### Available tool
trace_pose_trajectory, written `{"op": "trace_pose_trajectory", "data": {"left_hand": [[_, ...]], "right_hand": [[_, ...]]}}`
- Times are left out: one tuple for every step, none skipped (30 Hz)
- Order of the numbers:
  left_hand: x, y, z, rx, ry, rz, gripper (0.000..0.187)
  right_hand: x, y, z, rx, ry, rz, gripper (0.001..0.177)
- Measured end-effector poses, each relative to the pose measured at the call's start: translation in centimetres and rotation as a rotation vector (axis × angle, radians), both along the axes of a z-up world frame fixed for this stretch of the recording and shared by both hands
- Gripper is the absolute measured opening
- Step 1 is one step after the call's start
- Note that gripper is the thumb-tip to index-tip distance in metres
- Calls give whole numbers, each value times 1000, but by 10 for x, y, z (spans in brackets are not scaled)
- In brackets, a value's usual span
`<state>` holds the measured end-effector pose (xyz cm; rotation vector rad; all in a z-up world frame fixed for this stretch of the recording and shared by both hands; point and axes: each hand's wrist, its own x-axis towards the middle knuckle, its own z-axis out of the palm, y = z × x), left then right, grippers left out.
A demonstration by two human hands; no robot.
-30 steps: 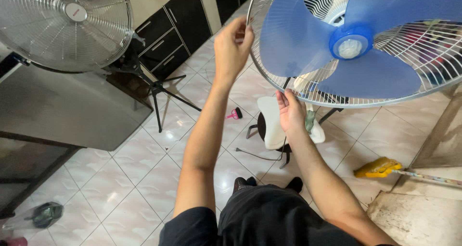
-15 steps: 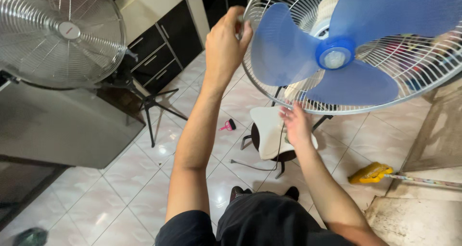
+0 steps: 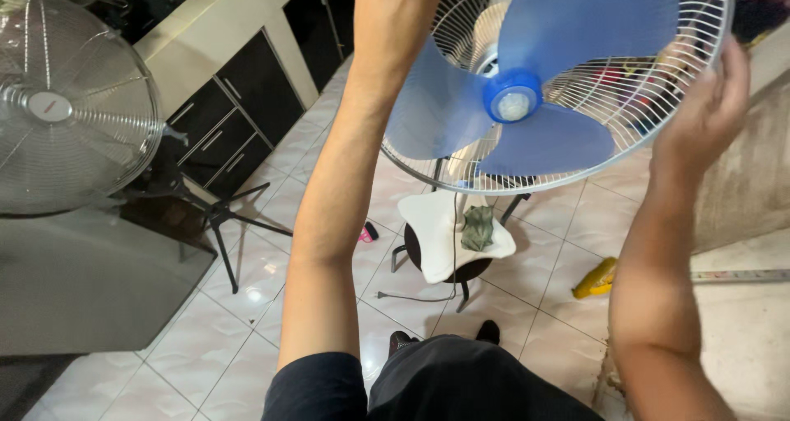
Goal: The person removes the front grille of a standing electric fan, then reattaches it and uses a screwdriver to tighten the screws on the grille and neck. The fan remains assembled at the end of the clip.
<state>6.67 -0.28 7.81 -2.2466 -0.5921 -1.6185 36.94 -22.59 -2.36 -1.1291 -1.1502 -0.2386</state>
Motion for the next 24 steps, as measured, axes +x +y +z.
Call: {"op": "trace_pose_trajectory", "data": {"left_hand": [[-1, -2, -1, -6, -46, -5, 9], [-7, 0, -2, -1, -99, -4, 10], [-13, 0, -5, 5, -152, -3, 11], [-17, -4, -7, 11, -204, 0, 12], [-20, -10, -8, -30, -234, -5, 12], [-24, -16, -10, -73, -261, -11, 12], [-27, -21, -12, -116, -288, -16, 13], [-31, -24, -14, -154, -305, -27, 15], [-36, -26, -16, -191, -321, -38, 17], [-41, -27, -19, -231, -337, -50, 20], [-46, -26, -23, -275, -318, -88, 23], [-51, -26, -27, -321, -298, -125, 26], [-55, -25, -33, -367, -277, -163, 29], [-57, -26, -41, -338, -277, -192, 31], [-59, -25, -50, -310, -277, -221, 33], [-62, -24, -60, -286, -274, -251, 36], [-67, -23, -73, -395, -328, -262, 33], [-70, -26, -90, -507, -379, -273, 32], [-72, -28, -108, -620, -428, -283, 31], [-72, -31, -127, -676, -494, -345, 30], [-72, -34, -147, -733, -560, -405, 30], [-71, -40, -168, -759, -571, -388, 32], [-68, -51, -189, -784, -581, -371, 34], [-64, -62, -208, -885, -602, -328, 35]], "right_hand": [[1, 3, 11, 8, -48, -35, 34], [1, 13, 21, 16, -97, -66, 30], [0, 20, 28, 25, -146, -97, 27], [2, 22, 34, 15, -225, -145, 28], [4, 22, 40, 4, -305, -192, 30], [6, 23, 44, 1, -367, -216, 29], [7, 24, 47, -1, -428, -241, 29], [9, 27, 51, 4, -474, -246, 26], [10, 28, 54, -2, -499, -237, 25], [11, 30, 58, -8, -524, -227, 23], [12, 31, 62, -24, -527, -206, 22], [13, 30, 66, -48, -523, -174, 22], [16, 27, 69, -73, -518, -142, 23], [20, 22, 71, -104, -503, -98, 26], [24, 16, 71, -126, -495, -64, 27], [27, 11, 70, -152, -484, -31, 28], [30, 6, 68, -171, -478, -7, 27], [33, 1, 63, -194, -442, -3, 26], [36, -3, 57, -217, -405, 2, 25], [36, -6, 50, -242, -340, -14, 24], [36, -8, 42, -258, -290, -34, 25], [38, -10, 35, -266, -242, -53, 26], [39, -12, 27, -264, -207, -75, 29], [41, -13, 20, -260, -172, -93, 32]]}}
